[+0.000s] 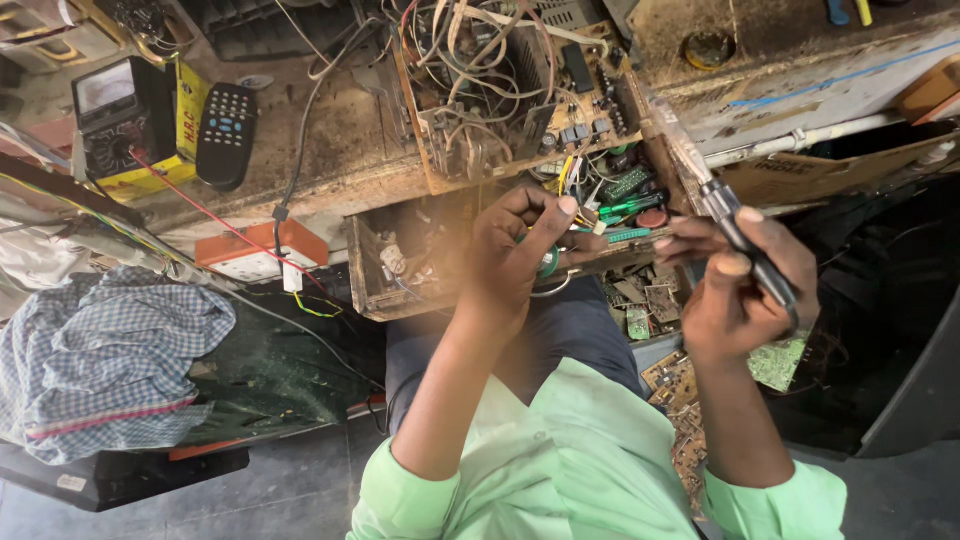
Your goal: The person sits at a cluttered electronics repair workbench and solders components onto green circuit boards using a soldering iron. They pick up boards and small components from a drawer, position the board with one hand while applying the iron with the other, and set boards aside on the bench as they work through them.
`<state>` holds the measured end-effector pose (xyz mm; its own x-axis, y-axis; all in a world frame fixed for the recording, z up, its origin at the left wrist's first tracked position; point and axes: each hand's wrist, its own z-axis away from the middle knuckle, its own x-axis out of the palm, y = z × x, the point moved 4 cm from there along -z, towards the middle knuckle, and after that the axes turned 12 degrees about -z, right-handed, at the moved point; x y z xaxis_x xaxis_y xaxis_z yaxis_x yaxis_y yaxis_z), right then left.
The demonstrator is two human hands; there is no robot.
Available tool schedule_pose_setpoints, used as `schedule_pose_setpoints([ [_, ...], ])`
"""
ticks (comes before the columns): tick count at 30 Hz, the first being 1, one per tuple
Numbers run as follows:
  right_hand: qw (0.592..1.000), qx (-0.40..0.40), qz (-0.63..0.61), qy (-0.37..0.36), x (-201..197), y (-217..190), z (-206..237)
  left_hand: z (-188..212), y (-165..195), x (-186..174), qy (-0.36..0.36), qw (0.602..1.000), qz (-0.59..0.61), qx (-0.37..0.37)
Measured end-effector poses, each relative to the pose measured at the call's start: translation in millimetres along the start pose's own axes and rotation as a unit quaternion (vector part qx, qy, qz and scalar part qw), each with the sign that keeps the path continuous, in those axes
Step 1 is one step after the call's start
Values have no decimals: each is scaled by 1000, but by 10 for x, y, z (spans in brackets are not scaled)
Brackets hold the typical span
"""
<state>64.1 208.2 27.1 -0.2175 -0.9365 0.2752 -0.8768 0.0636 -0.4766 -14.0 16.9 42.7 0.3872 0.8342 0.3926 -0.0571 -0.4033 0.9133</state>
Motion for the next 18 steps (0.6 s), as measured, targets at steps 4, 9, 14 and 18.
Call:
schedule_pose_setpoints([
  [4,999,-28,39,27,-343,18,-280,59,60,-45,39,991,-125,22],
  [9,983,-103,86,124,-1392,302,-985,44,38,-69,-4,998,-33,50],
  [14,959,-111,188,182,-2301,876,-1553,-12,-85,-140,28,999,-22,-6],
  [18,942,-115,263,171,-2730,1214,-1842,48,-17,-82,19,995,-87,45],
])
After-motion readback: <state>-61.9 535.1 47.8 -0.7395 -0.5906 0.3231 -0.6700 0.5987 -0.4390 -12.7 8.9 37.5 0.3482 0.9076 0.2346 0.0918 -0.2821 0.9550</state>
